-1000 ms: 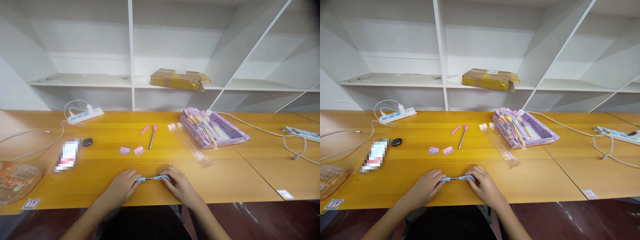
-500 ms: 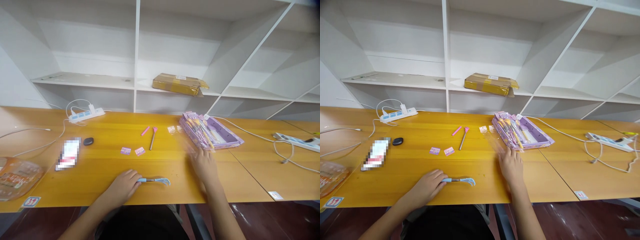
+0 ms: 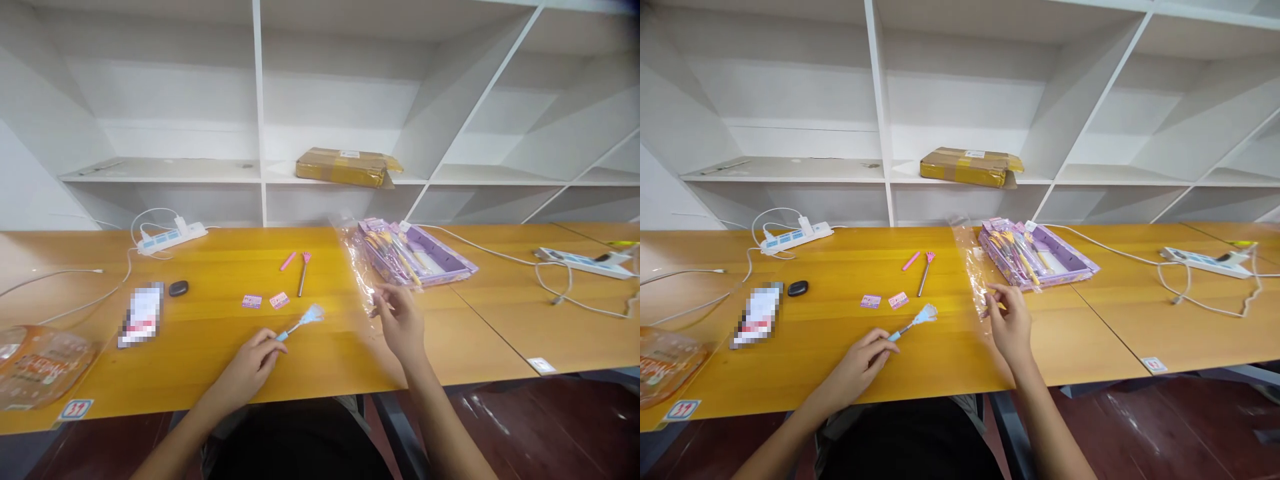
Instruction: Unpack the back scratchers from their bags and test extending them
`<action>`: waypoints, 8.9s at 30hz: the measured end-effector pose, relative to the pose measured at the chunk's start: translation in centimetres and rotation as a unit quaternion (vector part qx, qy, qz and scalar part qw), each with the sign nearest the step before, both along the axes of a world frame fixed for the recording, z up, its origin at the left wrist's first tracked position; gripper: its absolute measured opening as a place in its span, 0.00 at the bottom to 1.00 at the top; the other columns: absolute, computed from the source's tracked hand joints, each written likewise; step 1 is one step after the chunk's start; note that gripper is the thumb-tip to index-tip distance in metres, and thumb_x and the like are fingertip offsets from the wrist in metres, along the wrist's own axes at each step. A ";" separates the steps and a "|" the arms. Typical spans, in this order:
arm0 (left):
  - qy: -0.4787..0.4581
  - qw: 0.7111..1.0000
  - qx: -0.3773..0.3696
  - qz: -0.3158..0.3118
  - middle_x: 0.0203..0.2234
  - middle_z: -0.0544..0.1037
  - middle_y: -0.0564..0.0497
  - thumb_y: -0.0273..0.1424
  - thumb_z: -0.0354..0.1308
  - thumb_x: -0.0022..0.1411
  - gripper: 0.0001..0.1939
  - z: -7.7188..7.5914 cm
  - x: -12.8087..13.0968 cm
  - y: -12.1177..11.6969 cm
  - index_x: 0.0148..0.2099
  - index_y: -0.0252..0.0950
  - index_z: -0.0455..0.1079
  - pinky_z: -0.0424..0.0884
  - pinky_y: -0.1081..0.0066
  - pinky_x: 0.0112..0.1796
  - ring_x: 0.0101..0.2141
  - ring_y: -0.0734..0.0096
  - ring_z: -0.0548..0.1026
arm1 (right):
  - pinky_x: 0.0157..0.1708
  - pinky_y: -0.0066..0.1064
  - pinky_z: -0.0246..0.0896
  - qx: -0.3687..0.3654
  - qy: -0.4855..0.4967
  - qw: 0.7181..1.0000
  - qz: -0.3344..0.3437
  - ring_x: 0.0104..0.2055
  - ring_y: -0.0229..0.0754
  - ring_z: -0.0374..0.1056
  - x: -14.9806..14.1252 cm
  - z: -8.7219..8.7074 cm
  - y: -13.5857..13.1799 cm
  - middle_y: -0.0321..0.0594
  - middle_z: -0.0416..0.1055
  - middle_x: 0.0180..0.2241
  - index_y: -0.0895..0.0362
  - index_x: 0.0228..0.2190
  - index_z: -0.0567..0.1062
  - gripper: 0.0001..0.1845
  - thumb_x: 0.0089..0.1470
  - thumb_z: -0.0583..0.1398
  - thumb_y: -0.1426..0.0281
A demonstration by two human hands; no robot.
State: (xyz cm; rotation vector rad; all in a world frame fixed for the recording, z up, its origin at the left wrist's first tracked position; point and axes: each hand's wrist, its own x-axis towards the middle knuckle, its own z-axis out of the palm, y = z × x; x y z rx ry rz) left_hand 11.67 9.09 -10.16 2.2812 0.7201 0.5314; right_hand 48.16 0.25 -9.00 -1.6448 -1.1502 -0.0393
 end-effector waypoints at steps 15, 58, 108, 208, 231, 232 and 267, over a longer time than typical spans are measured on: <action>-0.142 0.970 -0.195 0.032 0.43 0.81 0.44 0.56 0.64 0.71 0.26 0.3 1.5 -2.2 0.38 0.38 0.83 0.74 0.57 0.56 0.47 0.57 0.78 | 0.53 0.42 0.78 -0.067 0.290 0.879 0.373 0.51 0.49 0.78 -13.7 -2.8 -0.7 0.46 0.78 0.48 0.51 0.58 0.73 0.28 0.76 0.51 0.43; -0.332 0.818 -0.438 0.167 0.42 0.88 0.44 0.42 0.82 0.57 0.23 0.3 0.0 -0.1 0.47 0.34 0.80 0.83 0.63 0.46 0.42 0.59 0.87 | 0.38 0.36 0.75 -0.153 -0.186 0.908 0.342 0.39 0.45 0.78 -11.5 -2.6 -1.2 0.43 0.75 0.42 0.52 0.55 0.78 0.15 0.80 0.53 0.66; -0.031 0.944 -0.311 -0.107 0.43 0.86 0.48 0.40 0.68 0.70 0.12 1.9 0.2 -1.0 0.48 0.37 0.82 0.76 0.65 0.51 0.44 0.60 0.81 | 0.46 0.38 0.74 -0.224 0.094 0.847 0.474 0.46 0.45 0.76 -13.2 -1.6 -2.0 0.42 0.77 0.50 0.49 0.62 0.68 0.36 0.60 0.76 0.65; -0.033 0.983 -0.180 -0.025 0.41 0.82 0.49 0.40 0.56 0.81 0.12 1.5 0.3 -1.3 0.48 0.38 0.76 0.73 0.67 0.47 0.42 0.64 0.79 | 0.43 0.33 0.61 -0.156 -0.006 0.863 0.480 0.36 0.40 0.71 -12.2 -0.7 -0.7 0.36 0.76 0.33 0.54 0.36 0.76 0.19 0.80 0.54 0.62; -0.230 0.928 -0.237 0.176 0.46 0.76 0.52 0.38 0.63 0.75 0.31 -1.2 0.2 -0.2 0.67 0.44 0.46 0.77 0.67 0.43 0.40 0.70 0.79 | 0.37 0.36 0.67 -0.240 -0.223 0.821 0.468 0.36 0.44 0.75 -11.2 4.6 2.0 0.41 0.79 0.37 0.53 0.38 0.79 0.14 0.78 0.58 0.65; -0.230 0.929 -0.233 0.173 0.46 0.76 0.52 0.37 0.62 0.75 0.28 -1.4 0.2 -0.3 0.65 0.44 0.47 0.76 0.68 0.41 0.39 0.71 0.79 | 0.41 0.38 0.69 -0.218 -0.247 0.839 0.432 0.40 0.47 0.76 -10.7 4.5 3.7 0.44 0.79 0.42 0.54 0.42 0.80 0.12 0.77 0.57 0.68; -0.057 0.979 -0.142 0.137 0.38 0.80 0.52 0.34 0.60 0.73 0.37 -1.7 -0.3 0.0 0.77 0.39 0.50 0.76 0.64 0.39 0.32 0.69 0.77 | 0.39 0.34 0.68 -0.063 -0.215 0.882 0.415 0.36 0.42 0.70 -6.6 1.5 10.8 0.43 0.74 0.40 0.55 0.45 0.79 0.10 0.74 0.58 0.66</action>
